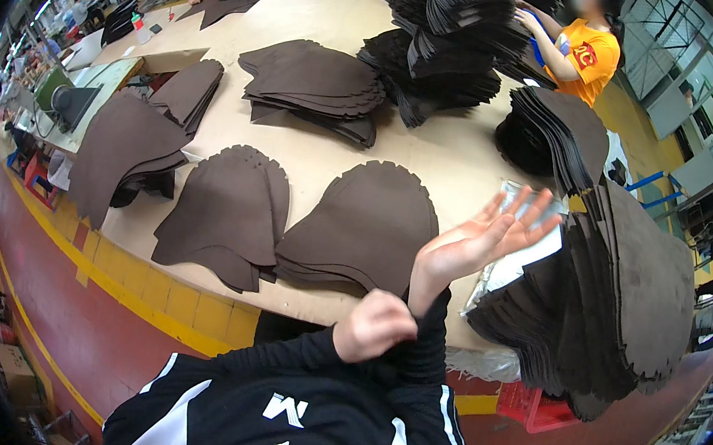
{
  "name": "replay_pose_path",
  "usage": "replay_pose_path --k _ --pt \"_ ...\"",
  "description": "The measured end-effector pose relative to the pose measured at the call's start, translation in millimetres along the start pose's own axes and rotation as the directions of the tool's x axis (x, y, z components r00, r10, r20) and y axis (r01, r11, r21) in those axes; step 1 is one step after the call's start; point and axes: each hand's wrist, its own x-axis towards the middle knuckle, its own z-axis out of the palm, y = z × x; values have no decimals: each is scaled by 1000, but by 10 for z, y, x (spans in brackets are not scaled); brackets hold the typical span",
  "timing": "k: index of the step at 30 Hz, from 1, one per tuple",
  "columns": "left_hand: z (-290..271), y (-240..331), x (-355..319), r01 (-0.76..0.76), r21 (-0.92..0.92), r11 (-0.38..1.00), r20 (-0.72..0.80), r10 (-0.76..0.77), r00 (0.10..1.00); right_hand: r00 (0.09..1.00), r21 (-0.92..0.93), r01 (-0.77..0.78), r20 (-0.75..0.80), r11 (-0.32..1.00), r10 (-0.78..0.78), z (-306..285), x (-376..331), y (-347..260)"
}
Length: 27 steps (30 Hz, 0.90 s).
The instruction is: The person repeatedly picks up brown fabric pieces from a table and stacks them into neat piles. They align edges and smooth the stacks by hand. Coworkers are visible in the background performing similar tasks.
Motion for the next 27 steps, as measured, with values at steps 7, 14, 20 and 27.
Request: replay_pose_path --k 7,14,20,27 --pt "115 -24 -284 -89 -25 996 204 93 975 915 564 -392 158 727 370 -258 141 -172" --pt "-491 -312 -287 112 272 956 -26 -109 994 741 -160 -229 611 960 279 -548 60 -84" --pt "-963 -717 -506 698 455 553 -379 -589 713 -187 -166 649 911 742 367 -621 -581 240" --pt "-1036 -818 -471 682 506 529 -394 -562 728 64 -411 758 820 506 569 -436 -113 1098"
